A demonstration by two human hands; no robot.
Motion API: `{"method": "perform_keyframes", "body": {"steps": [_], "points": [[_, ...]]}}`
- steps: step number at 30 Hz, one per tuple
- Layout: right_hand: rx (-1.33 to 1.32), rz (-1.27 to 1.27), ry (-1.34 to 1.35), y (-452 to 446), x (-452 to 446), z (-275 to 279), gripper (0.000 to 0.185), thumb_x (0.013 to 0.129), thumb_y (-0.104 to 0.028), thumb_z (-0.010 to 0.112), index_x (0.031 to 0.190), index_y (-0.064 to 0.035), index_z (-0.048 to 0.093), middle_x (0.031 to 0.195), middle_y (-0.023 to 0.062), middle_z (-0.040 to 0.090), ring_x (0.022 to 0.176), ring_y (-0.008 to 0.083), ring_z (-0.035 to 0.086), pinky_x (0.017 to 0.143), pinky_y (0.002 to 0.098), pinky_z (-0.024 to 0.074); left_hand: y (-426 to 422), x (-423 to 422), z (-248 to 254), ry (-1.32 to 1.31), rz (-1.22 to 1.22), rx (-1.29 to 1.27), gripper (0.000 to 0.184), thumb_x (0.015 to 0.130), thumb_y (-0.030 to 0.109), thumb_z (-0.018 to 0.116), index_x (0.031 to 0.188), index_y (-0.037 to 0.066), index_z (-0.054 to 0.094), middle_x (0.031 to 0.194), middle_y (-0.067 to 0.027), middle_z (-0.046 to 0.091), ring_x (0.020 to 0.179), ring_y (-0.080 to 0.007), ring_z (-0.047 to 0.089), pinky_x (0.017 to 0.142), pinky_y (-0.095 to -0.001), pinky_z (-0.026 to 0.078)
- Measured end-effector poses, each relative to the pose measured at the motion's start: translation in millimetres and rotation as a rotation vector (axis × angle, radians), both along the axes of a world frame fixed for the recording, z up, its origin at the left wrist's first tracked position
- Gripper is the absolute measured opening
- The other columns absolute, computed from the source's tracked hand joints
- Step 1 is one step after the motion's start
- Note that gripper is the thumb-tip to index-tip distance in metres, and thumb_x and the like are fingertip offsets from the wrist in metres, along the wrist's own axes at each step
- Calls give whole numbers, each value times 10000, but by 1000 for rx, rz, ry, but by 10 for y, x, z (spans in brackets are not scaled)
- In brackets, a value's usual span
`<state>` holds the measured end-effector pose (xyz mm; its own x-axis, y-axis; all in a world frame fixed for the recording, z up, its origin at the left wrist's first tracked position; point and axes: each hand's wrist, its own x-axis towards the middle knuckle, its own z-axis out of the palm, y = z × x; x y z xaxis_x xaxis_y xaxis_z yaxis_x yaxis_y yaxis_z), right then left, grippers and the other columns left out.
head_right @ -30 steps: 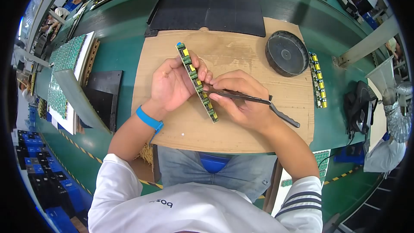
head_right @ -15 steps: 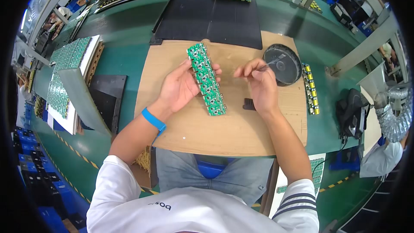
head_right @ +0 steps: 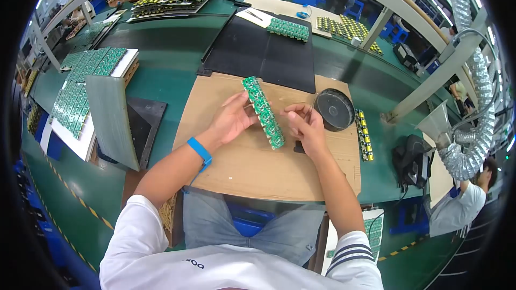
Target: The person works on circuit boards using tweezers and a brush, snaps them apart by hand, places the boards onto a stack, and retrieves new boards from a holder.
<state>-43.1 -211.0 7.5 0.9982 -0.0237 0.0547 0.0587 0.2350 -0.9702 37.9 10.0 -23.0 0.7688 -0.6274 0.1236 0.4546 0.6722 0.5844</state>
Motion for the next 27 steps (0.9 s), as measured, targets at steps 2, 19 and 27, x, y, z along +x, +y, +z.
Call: {"method": "perform_keyframes", "body": {"steps": [2, 19, 27], "points": [[-164, -22, -79, 12, -27, 3, 278, 898, -127, 705, 1114, 33, 633, 791, 26, 601, 591, 40, 454, 524, 213, 334, -5, 37, -50, -1, 18, 21, 296, 1081, 268, 500, 1316, 90, 516, 1191, -93, 632, 1157, -243, 617, 1024, -487, 507], [-1246, 40, -282, 299, 615, 773, 370, 768, -136, 837, 1067, -32, 644, 833, 90, 632, 722, 141, 592, 614, 309, 458, -48, 210, -26, -90, 271, 62, 436, 1062, 268, 544, 1445, 83, 444, 1379, -76, 537, 1235, -213, 550, 1035, -416, 492], [-1648, 44, -478, -557, 2091, 395, 528, 763, -111, 823, 1232, -86, 582, 1198, 140, 637, 1061, 367, 652, 897, 446, 524, -96, 117, -223, -684, 463, 626, 512, 1016, 171, 591, 1473, 51, 395, 1422, -123, 433, 1224, -239, 562, 980, -369, 524]]}}
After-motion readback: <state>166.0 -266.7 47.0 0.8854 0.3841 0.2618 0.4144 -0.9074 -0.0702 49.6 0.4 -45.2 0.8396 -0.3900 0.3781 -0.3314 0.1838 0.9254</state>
